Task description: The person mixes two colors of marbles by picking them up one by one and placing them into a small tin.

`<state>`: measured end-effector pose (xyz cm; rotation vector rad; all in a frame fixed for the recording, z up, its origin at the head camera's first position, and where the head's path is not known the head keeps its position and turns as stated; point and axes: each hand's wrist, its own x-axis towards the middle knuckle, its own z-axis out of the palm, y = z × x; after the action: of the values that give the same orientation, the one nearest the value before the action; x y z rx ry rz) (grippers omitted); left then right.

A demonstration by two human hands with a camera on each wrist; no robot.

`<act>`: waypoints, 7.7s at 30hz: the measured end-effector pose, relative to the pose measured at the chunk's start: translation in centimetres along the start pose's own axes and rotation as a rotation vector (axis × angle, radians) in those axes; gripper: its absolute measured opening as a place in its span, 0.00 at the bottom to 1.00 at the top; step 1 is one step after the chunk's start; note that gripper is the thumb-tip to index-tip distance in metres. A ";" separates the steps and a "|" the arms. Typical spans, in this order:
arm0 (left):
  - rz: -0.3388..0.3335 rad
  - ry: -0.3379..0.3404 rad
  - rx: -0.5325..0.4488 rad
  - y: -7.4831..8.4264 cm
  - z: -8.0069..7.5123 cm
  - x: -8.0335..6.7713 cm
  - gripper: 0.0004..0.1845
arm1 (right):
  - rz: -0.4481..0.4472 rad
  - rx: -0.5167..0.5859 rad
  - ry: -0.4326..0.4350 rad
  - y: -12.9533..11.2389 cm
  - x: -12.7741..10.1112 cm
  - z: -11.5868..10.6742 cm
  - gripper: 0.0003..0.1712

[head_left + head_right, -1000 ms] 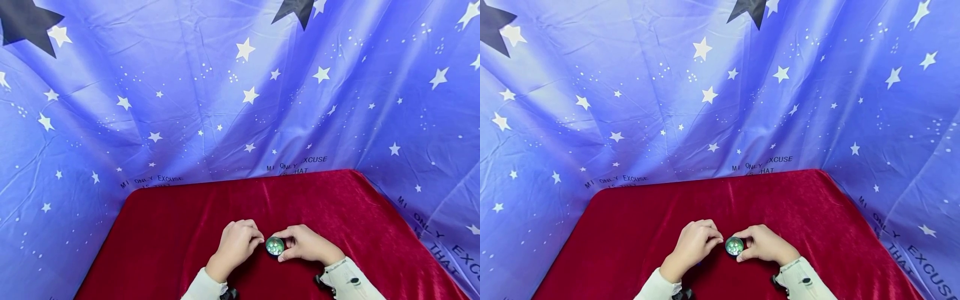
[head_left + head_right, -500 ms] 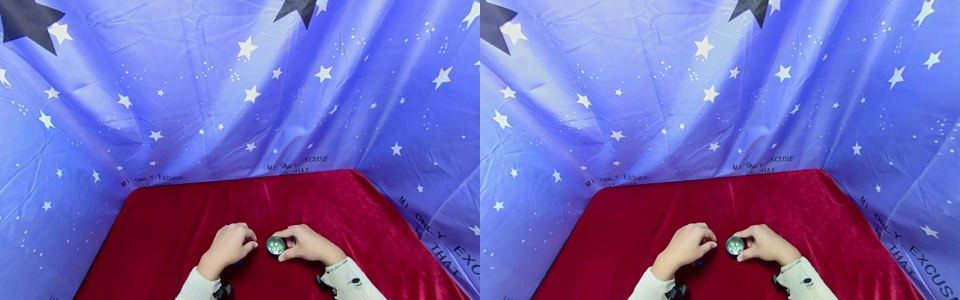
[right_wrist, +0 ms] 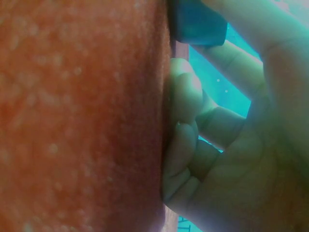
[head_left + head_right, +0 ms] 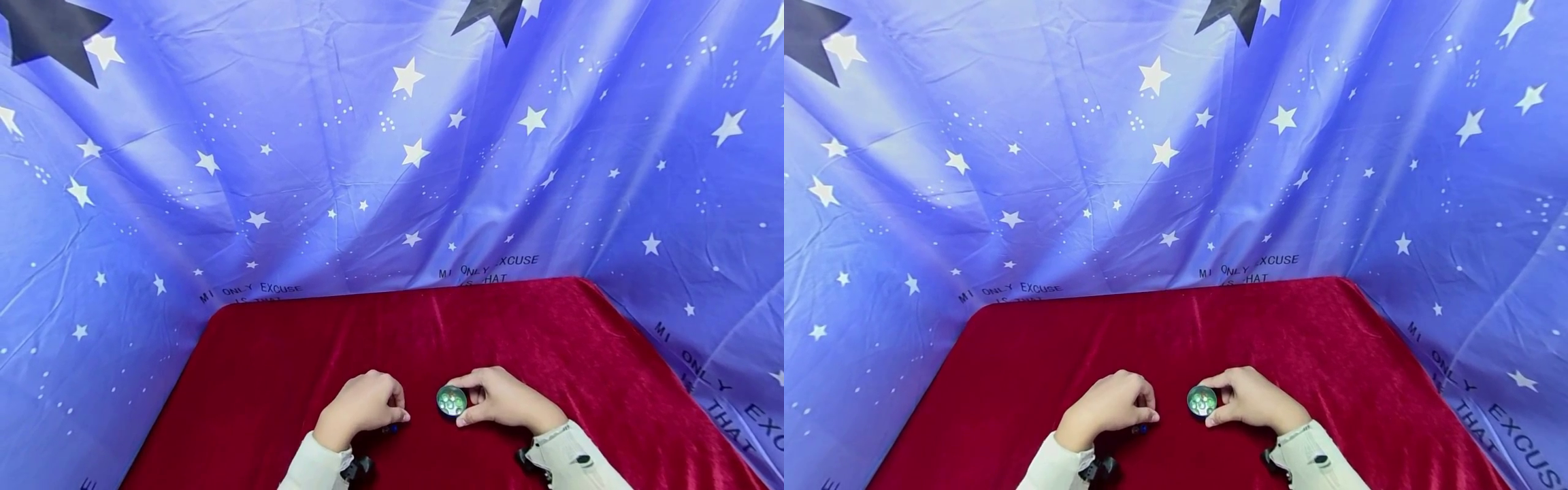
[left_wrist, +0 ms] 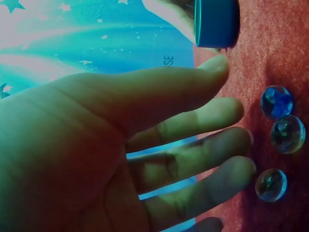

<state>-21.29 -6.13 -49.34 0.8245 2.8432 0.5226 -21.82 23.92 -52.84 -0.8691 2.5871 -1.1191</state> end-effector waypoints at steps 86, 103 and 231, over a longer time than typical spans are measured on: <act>0.240 0.340 -0.001 0.4 0.0 1.2 0.11 | -0.019 -0.009 0.005 -0.1 0.0 -0.1 0.27; 0.311 0.513 0.025 1.2 0.3 1.5 0.04 | 0.010 -0.011 0.001 -0.1 0.0 -0.1 0.28; 0.043 0.111 -0.048 -1.5 -1.7 -0.5 0.06 | 0.017 -0.019 0.003 -0.2 -0.1 0.1 0.29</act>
<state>-22.04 -8.10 -48.30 0.8765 2.9053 0.6604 -21.65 23.85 -52.78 -0.8478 2.6065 -1.0944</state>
